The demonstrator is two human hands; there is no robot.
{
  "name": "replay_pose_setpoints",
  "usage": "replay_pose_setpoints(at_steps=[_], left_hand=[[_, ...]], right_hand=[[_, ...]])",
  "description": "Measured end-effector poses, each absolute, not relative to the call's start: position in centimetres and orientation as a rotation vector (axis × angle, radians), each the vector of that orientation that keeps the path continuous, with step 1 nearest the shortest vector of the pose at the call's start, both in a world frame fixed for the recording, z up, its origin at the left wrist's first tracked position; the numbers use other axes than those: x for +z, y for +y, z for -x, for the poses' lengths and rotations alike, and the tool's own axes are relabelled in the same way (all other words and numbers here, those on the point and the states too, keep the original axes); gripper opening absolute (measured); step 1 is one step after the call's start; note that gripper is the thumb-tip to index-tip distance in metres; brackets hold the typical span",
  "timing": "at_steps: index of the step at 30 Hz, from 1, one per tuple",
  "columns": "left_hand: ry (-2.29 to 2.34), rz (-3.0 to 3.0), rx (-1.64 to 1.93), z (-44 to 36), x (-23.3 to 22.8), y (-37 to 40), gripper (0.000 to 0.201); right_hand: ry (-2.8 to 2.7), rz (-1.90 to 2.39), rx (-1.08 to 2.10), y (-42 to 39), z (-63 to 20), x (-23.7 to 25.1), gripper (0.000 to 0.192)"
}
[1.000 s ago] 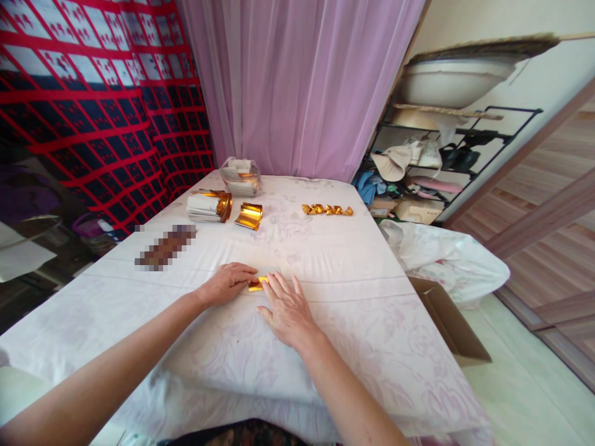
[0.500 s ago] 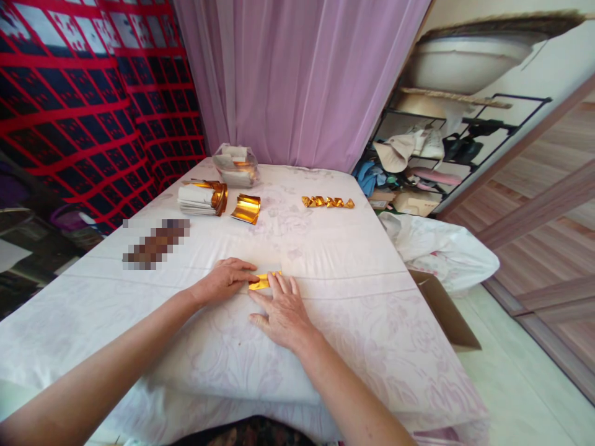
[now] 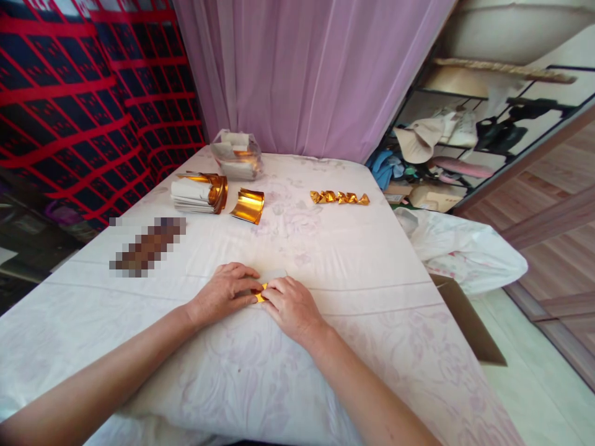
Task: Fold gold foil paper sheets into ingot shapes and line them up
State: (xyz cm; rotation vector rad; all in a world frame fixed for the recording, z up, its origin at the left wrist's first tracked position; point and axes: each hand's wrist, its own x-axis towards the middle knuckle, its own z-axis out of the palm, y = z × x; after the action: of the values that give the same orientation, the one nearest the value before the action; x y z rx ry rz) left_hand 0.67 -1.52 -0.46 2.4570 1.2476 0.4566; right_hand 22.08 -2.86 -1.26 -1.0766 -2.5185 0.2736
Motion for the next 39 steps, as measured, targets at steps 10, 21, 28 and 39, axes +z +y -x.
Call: replay_pose_setpoints(at_steps=[10, 21, 28, 39], left_hand=[[1.116, -2.531, 0.319, -0.4, 0.5, -0.5, 0.028], [1.052, -2.574, 0.635, 0.0, -0.7, -0.6, 0.012], [1.082, -2.555, 0.683, -0.4, -0.6, -0.7, 0.011], [1.172, -2.466, 0.622, -0.9, -0.7, -1.2, 0.008]], right_hand=[[-2.414, 0.898, 0.185, -2.2, -22.5, -1.8, 0.016], [-2.365, 0.99, 0.19, -2.9, -22.4, -1.0, 0.022], [-2.33, 1.166, 0.297, -3.5, -21.7, -0.9, 0.016], [-2.278, 1.298, 0.343, -3.8, -21.6, -1.0, 0.021]])
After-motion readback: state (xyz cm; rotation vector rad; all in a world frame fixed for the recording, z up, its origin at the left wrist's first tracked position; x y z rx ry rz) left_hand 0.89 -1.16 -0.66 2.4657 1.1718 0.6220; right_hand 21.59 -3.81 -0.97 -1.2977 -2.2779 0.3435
